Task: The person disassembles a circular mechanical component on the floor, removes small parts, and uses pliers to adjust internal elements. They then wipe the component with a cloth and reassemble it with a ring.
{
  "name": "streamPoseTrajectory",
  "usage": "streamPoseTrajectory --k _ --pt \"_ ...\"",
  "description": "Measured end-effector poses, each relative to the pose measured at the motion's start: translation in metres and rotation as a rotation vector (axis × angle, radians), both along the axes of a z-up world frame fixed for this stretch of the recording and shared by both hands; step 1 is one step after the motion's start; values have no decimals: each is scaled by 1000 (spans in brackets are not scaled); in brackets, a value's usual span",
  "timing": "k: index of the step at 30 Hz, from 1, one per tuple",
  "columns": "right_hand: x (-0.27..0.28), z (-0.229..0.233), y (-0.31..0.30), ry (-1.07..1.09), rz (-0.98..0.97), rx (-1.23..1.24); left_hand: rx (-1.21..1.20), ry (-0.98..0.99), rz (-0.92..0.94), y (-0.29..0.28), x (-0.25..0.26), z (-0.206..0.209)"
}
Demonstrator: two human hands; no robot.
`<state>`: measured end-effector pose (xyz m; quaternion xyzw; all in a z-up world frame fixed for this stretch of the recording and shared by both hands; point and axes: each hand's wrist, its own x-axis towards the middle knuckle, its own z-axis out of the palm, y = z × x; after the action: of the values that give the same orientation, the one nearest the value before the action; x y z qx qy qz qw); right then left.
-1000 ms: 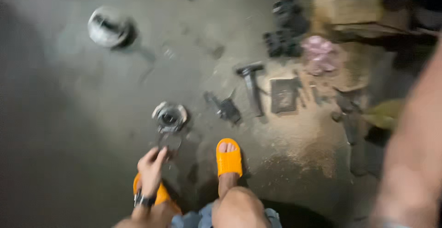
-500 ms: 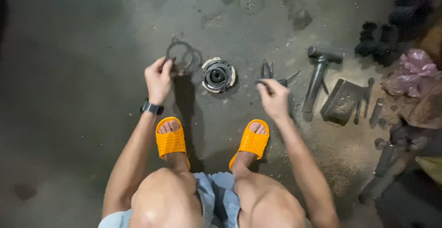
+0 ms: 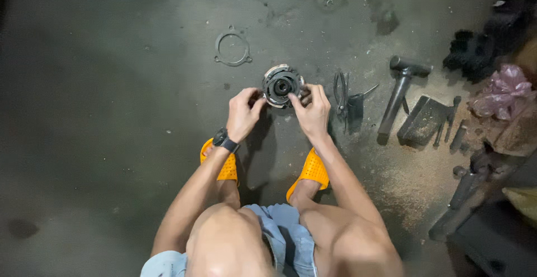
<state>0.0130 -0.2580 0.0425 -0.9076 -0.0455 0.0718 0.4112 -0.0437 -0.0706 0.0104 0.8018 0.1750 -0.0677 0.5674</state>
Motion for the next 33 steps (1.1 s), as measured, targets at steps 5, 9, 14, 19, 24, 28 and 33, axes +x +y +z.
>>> streamPoseTrajectory --k 5,9,14,19,24,28,33 --pt "8 -22 -1 -42 14 -84 35 -96 -19 3 4 -4" --pt "10 -31 -6 -15 -48 -56 12 -123 -20 7 10 4" --pt "21 -19 1 -20 -11 -32 39 -163 -20 4 21 4" --pt "31 -27 -6 -96 91 -84 22 -165 10 1 23 -3" --pt "44 13 1 425 -79 326 -94 -74 164 3 15 5" --pt "44 -29 -20 588 -175 483 -83 -90 182 3 11 -1" --pt "42 -17 -6 613 -173 440 -114 -121 168 -1 11 -6"
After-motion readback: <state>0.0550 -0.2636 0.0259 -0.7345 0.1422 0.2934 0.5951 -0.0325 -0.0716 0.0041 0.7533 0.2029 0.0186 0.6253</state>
